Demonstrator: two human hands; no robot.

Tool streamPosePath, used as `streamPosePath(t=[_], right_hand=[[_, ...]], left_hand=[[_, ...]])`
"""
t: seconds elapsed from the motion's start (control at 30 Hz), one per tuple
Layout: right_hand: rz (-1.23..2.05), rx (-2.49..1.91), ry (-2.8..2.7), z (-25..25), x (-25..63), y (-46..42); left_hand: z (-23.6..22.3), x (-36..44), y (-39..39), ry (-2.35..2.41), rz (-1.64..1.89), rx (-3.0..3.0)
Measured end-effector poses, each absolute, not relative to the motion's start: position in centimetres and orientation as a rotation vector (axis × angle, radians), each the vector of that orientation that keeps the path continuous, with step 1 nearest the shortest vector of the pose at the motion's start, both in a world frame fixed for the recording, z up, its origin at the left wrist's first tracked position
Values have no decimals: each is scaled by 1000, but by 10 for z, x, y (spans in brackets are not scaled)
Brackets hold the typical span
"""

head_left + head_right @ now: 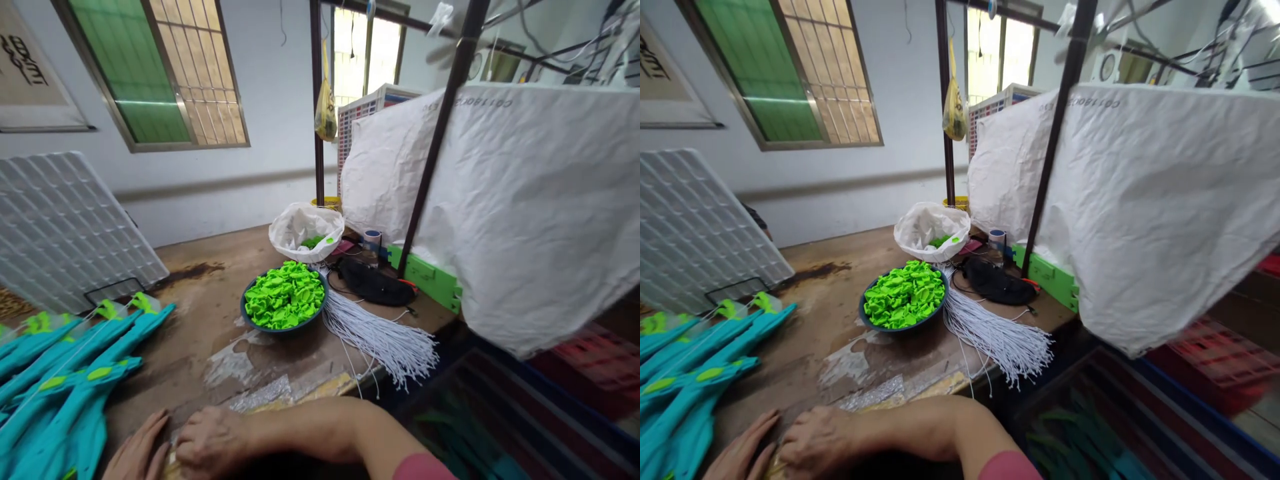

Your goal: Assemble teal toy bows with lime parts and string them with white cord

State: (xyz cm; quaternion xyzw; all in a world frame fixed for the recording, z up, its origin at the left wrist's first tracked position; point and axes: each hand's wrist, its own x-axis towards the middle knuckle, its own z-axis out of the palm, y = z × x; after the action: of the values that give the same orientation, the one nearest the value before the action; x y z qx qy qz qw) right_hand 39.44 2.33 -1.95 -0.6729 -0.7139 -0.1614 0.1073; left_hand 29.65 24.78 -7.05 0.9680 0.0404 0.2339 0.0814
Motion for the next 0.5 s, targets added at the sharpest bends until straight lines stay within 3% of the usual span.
streamPosePath(t=[0.5], right_hand=[[-555, -1959, -2057, -5, 397, 3]], left_hand=[[-58, 297, 240, 0, 792, 2963]])
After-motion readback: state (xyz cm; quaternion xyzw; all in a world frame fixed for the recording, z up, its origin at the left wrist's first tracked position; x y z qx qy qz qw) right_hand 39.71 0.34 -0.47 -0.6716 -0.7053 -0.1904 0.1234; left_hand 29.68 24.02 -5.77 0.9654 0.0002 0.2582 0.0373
